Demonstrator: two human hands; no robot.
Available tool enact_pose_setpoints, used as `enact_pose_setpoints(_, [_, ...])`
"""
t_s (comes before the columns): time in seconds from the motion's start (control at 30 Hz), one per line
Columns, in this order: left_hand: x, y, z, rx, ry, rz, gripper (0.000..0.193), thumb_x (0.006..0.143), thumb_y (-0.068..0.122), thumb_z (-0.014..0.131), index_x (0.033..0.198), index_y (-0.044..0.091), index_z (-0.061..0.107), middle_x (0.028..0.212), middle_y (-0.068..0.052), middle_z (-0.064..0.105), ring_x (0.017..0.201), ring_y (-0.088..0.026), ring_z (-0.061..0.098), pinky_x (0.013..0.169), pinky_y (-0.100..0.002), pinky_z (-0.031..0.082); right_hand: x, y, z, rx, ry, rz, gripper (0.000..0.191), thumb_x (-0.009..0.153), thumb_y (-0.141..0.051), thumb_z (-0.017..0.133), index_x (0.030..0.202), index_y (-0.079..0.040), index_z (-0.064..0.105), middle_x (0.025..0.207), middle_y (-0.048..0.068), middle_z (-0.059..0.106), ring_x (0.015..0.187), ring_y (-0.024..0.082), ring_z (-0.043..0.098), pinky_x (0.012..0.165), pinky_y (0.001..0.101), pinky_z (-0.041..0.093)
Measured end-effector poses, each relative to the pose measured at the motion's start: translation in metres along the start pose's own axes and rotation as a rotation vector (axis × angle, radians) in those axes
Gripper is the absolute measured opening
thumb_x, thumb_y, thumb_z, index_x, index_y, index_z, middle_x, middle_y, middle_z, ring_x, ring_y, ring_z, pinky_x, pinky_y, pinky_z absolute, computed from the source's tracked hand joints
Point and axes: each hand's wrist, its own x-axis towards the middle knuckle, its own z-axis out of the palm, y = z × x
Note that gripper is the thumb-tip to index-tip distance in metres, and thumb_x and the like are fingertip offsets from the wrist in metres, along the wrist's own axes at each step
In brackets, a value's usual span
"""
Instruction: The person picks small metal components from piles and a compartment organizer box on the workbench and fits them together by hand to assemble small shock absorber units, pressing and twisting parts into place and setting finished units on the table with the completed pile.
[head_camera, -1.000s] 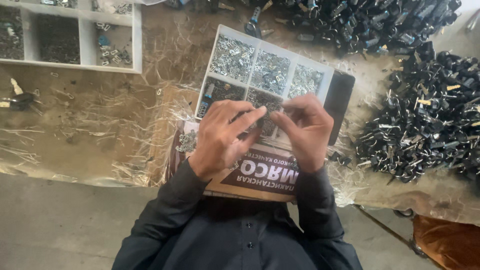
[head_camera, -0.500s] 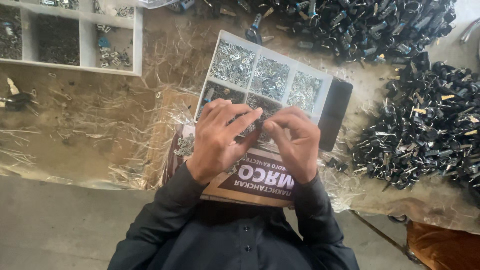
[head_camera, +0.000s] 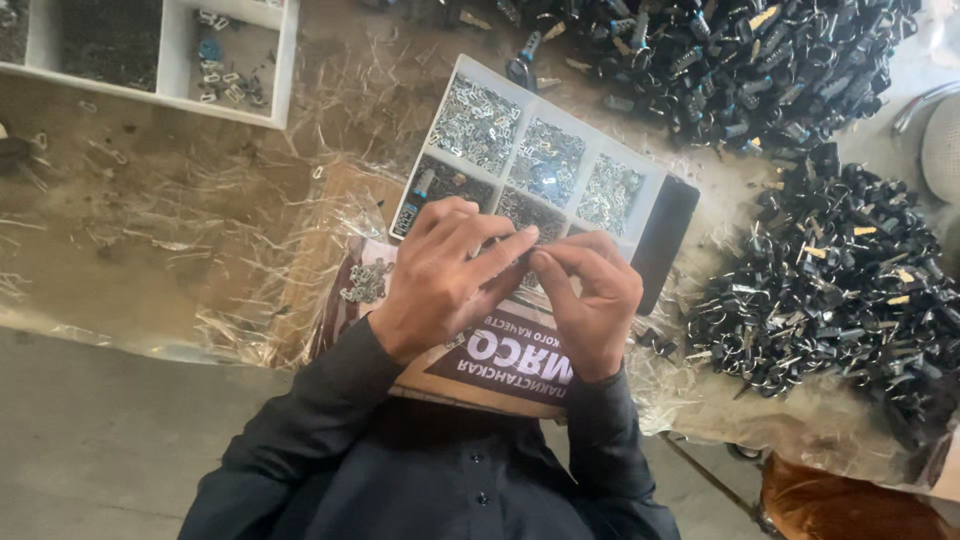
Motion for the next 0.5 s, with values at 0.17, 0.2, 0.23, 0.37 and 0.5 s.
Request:
enact_pose_setpoints(0.17, [0.0,-0.002,0.001,-0.023,-0.022,0.033,0.043,0.091,0.014,0.083,0.131,0.006,0.069,0.118,-0.007,0.066,0.11,-0.026,0.062,0.106,-0.045,0.046,-0.003,0.01,0.002,-0.036,0.009,-0.035,0.009,0.088,0.0,0.081,0.097,-0.001,0.077,0.091,0.006,0.073,0.083,0.014,0.068,0.072,0.0271,0.053])
enact_pose_setpoints(0.2, [0.0,-0.002,0.0,-0.023,-0.021,0.031,0.044,0.09,0.014,0.083,0.131,0.006,0.069,0.119,-0.006,0.066,0.11,-0.026,0.063,0.106,-0.045,0.046,-0.003,0.013,0.001,0.109,-0.018,0.064,0.008,0.089,0.0,0.079,0.097,0.0,0.077,0.091,0.007,0.072,0.08,0.013,0.067,0.07,0.0266,0.053])
enact_pose_setpoints(0.23, [0.0,-0.002,-0.001,-0.022,-0.022,0.029,0.045,0.089,0.014,0.083,0.131,0.006,0.07,0.119,-0.006,0.066,0.11,-0.026,0.063,0.107,-0.045,0.046,-0.003,0.016,-0.001,0.254,-0.045,0.163,0.007,0.089,0.001,0.078,0.096,0.0,0.077,0.091,0.007,0.072,0.076,0.013,0.066,0.067,0.0262,0.053])
enact_pose_setpoints(0.37, [0.001,0.001,-0.005,-0.066,0.041,-0.016,0.043,0.087,0.013,0.084,0.127,0.011,0.072,0.118,-0.004,0.067,0.109,-0.028,0.062,0.104,-0.042,0.048,-0.002,0.023,-0.007,0.78,-0.003,0.299,0.007,0.098,-0.001,0.074,0.101,0.005,0.076,0.097,0.011,0.071,0.076,0.013,0.064,0.069,0.0252,0.05])
enact_pose_setpoints(0.5, [0.005,0.003,-0.005,-0.1,0.064,-0.043,0.041,0.086,0.014,0.087,0.124,0.012,0.073,0.116,-0.003,0.068,0.107,-0.029,0.061,0.101,-0.041,0.05,-0.007,0.019,-0.001,0.454,0.051,0.279,0.015,0.093,0.002,0.074,0.108,0.005,0.071,0.098,0.009,0.072,0.08,0.012,0.068,0.072,0.0247,0.056])
